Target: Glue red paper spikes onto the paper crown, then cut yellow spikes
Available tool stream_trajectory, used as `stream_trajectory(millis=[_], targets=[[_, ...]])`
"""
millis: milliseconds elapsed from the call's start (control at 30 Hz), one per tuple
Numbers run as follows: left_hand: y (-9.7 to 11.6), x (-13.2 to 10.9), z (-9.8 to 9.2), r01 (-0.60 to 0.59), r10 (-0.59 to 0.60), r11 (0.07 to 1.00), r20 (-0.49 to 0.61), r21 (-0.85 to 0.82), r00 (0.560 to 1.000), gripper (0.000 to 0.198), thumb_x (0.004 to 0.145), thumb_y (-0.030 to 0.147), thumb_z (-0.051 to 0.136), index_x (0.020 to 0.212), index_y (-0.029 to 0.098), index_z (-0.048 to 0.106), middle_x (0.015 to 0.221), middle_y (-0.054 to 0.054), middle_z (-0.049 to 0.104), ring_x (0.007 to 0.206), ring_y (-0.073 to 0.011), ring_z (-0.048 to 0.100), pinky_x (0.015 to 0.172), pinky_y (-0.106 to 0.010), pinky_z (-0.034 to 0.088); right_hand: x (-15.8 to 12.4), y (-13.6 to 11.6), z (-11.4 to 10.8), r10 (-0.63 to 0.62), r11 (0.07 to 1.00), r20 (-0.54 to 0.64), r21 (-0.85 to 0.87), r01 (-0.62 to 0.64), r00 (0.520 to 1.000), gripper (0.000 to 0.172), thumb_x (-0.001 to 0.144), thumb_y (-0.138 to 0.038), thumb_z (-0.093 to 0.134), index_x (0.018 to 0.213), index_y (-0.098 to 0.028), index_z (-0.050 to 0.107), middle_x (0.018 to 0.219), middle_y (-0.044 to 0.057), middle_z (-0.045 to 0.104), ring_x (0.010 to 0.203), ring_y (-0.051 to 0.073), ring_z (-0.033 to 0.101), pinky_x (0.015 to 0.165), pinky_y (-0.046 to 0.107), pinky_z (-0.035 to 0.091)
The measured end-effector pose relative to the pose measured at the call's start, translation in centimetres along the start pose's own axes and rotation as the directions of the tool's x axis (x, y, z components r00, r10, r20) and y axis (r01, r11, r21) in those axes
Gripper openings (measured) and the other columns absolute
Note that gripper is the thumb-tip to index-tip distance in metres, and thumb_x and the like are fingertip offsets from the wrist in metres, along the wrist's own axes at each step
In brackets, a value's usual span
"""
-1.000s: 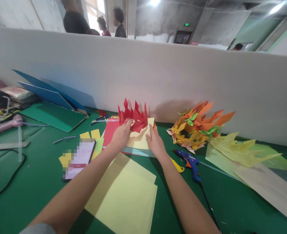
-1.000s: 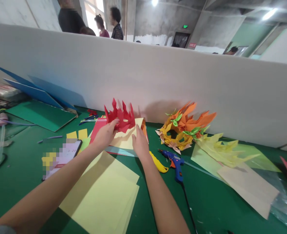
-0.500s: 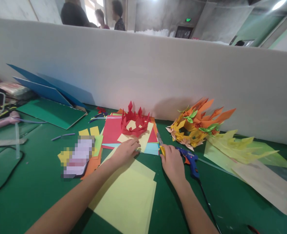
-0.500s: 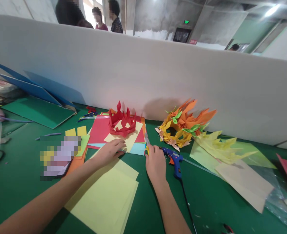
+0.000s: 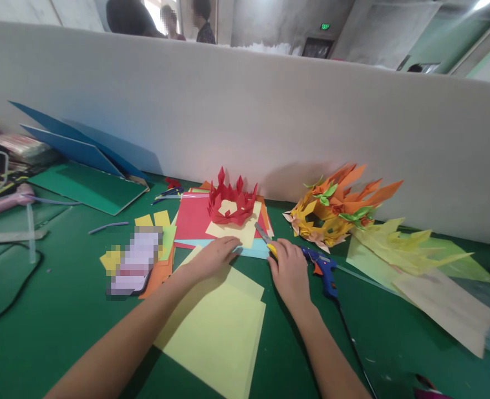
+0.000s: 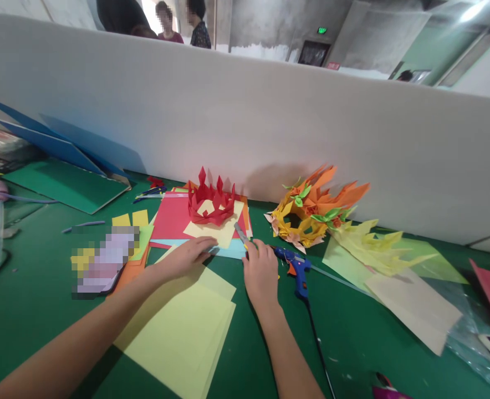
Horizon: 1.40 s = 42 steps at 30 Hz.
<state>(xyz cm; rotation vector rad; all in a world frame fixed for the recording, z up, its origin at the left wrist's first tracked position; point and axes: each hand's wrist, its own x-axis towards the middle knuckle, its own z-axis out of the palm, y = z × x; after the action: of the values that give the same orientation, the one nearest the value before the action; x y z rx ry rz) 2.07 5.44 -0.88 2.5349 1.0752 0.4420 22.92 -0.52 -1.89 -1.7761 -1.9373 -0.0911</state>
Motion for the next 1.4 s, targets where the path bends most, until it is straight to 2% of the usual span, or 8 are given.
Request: stream_trajectory(millis=[133,333,500,633,833,1133,1267,1400], targets=[[-0.1,-3.9,-2.5,0.008,-0.012,0.999,0.115,0.033,0.993,0.057,0.077,0.040,0.067,0.128,0.021,0.049,0.136,-0.014,0.051,0.124,-0.0302,0.048,0.100,-0.045,0.043,-1.3,-2.5,-0.8,-0.133,0.975,0.288,0.209,0.073,0.948,0.027,0.087,-0.026,0.053,0.110,-0.018,0.063,0.109,0.011,0.064,0.101,0.027,0.057,0.088,0.041,0.045],[0.7,-9.6,-2.3,0.174,-0.199,0.979,0.307,0.108,0.931,0.119,0.054,0.061,0.076,0.149,0.023,0.015,0.156,-0.020,0.005,0.139,-0.0462,0.002,0.104,-0.064,0.024,-3.7,-4.7,-1.7,-0.132,0.972,0.562,0.237,-0.006,0.816,0.072,0.078,-0.042,0.064,0.142,-0.022,0.038,0.149,0.012,0.034,0.136,0.032,0.031,0.110,0.048,0.027],[2.6,-12.3,-0.9,0.028,-0.008,0.999,0.419,-0.042,0.908,0.120,0.054,0.071,0.070,0.149,0.023,0.014,0.156,-0.019,0.002,0.138,-0.0467,-0.009,0.104,-0.070,0.005,-3.9,-4.0,-3.1,-0.201,0.948,0.699,0.315,-0.044,0.686,0.078,0.078,-0.039,0.065,0.146,-0.025,0.029,0.155,0.005,0.019,0.143,0.027,0.011,0.115,0.048,0.014],[2.6,-12.9,-0.6,0.046,-0.019,0.998,0.428,-0.052,0.904,0.113,0.061,0.072,0.063,0.149,0.024,0.013,0.155,-0.019,0.000,0.137,-0.0459,-0.011,0.104,-0.070,0.005,-4.1,-3.3,-3.1,-0.272,0.911,0.677,0.409,-0.043,0.684,0.074,0.079,-0.027,0.060,0.146,-0.028,0.028,0.154,0.002,0.023,0.143,0.024,0.014,0.116,0.049,0.010],[2.2,-11.5,-1.2,-0.031,0.077,0.994,0.490,-0.101,0.869,0.103,0.067,0.071,0.059,0.149,0.027,0.013,0.156,-0.015,0.007,0.139,-0.0426,-0.004,0.106,-0.067,0.003,-4.3,-3.5,-2.8,-0.149,0.833,0.601,0.504,-0.227,0.785,0.083,0.072,-0.015,0.059,0.146,-0.030,0.024,0.146,0.005,0.039,0.133,0.024,0.034,0.110,0.046,0.027],[2.1,-11.2,-1.3,-0.094,0.156,0.982,0.429,-0.164,0.890,0.092,0.073,0.061,0.062,0.148,0.030,0.017,0.156,-0.013,0.011,0.141,-0.0375,0.006,0.110,-0.062,0.006,-5.1,-5.1,-3.7,0.163,0.672,0.659,0.470,-0.572,0.734,0.096,0.064,-0.012,0.061,0.148,-0.025,0.016,0.120,0.007,0.056,0.101,0.022,0.060,0.086,0.035,0.047],[2.5,-11.2,-1.3,-0.164,0.187,0.980,0.254,-0.111,0.949,0.065,0.085,0.044,0.057,0.143,0.030,0.032,0.150,-0.013,0.033,0.137,-0.0324,0.030,0.110,-0.055,0.024,-5.4,-5.3,-3.9,0.119,0.622,0.709,0.493,-0.609,0.695,0.092,0.064,-0.012,0.061,0.145,-0.029,0.023,0.116,0.006,0.063,0.096,0.023,0.063,0.084,0.037,0.048],[3.2,-10.6,-2.0,-0.318,0.314,0.947,0.076,0.053,0.946,0.036,0.094,0.016,0.038,0.125,0.025,0.054,0.113,-0.011,0.068,0.100,-0.0226,0.064,0.086,-0.038,0.052,-5.5,-4.9,-3.6,0.126,0.609,0.687,0.515,-0.603,0.715,0.077,0.069,-0.021,0.063,0.140,-0.027,0.036,0.123,0.008,0.061,0.110,0.026,0.058,0.091,0.040,0.046]])
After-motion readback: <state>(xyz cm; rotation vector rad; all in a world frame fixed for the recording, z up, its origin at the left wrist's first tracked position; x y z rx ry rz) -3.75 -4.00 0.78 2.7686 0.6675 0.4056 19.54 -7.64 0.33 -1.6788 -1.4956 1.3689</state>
